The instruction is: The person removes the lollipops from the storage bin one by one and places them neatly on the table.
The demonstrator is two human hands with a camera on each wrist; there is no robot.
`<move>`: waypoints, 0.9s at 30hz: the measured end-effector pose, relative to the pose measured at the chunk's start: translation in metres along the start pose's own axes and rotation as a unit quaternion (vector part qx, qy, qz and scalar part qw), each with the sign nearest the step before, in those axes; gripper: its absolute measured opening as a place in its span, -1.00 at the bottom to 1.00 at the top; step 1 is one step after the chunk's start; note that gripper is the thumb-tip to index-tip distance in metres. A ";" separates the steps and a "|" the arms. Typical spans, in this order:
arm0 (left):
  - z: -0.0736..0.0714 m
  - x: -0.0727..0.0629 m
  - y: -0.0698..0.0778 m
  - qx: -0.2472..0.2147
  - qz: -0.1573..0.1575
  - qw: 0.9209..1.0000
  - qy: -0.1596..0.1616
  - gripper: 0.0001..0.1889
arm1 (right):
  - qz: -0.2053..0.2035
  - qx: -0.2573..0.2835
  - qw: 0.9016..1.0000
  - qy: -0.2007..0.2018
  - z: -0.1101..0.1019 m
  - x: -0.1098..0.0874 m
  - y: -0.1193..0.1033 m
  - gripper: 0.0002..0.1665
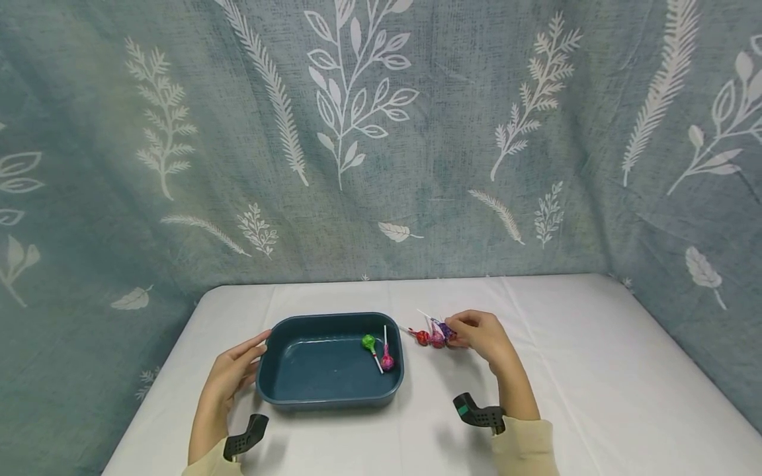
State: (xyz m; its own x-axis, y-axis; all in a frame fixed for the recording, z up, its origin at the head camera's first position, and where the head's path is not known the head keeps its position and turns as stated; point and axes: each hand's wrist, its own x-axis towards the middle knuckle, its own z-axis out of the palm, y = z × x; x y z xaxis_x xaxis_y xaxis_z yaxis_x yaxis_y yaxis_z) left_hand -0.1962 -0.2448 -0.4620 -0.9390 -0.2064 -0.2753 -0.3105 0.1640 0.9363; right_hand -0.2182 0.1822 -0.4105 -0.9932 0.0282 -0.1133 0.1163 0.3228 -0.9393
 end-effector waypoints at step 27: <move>0.000 0.000 0.000 0.005 0.001 1.000 0.000 -0.49 | 0.039 -0.068 0.996 0.035 -0.062 0.017 0.036 -0.49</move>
State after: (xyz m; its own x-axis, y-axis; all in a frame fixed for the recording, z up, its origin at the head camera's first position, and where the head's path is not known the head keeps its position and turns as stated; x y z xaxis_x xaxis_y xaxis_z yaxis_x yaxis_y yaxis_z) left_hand -0.1960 -0.2448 -0.4618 -0.9396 -0.2054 -0.2737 -0.3102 0.1737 0.9347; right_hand -0.2320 0.2535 -0.4264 -0.9801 0.1220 -0.1565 0.1948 0.4415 -0.8759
